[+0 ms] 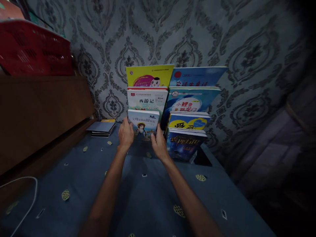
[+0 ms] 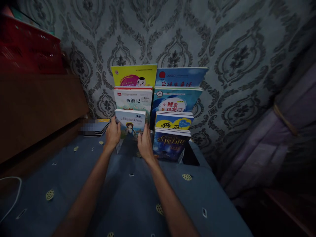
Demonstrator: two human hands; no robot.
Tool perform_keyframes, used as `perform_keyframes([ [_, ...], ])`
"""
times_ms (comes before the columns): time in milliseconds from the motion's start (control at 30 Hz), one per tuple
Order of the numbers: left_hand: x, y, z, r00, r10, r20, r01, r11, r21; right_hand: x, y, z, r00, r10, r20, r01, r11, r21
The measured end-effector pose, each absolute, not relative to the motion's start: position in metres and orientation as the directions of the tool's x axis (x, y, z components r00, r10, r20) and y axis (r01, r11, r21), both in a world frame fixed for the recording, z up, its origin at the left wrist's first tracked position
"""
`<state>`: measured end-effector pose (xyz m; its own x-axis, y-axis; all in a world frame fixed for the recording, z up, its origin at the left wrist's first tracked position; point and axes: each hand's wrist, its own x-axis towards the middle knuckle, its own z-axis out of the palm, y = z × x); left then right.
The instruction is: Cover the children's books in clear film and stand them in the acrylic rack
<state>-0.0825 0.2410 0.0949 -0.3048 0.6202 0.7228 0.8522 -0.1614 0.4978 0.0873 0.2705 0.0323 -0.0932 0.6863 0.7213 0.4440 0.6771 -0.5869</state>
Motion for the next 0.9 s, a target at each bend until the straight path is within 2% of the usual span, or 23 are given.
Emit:
perform_keyframes([
  [233, -0.077, 0.244, 0.1, -0.339, 0.605, 0.72, 0.837, -0.156, 0.524, 0.093, 0.276, 0.036, -0.161, 0.689, 0.707, 0.444, 0.69, -0.572],
  [567, -0.081, 0.249, 0.097, -0.338, 0.578, 0.743, 0.848, -0.156, 0.507, 0.095, 0.275, 0.039, -0.133, 0.707, 0.695, 0.418, 0.675, -0.607],
  [900, -0.075, 0.246, 0.102, -0.355, 0.621, 0.699, 0.886, -0.016, 0.464, 0.092, 0.274, 0.043, -0.142, 0.742, 0.655, 0.455, 0.637, -0.623],
])
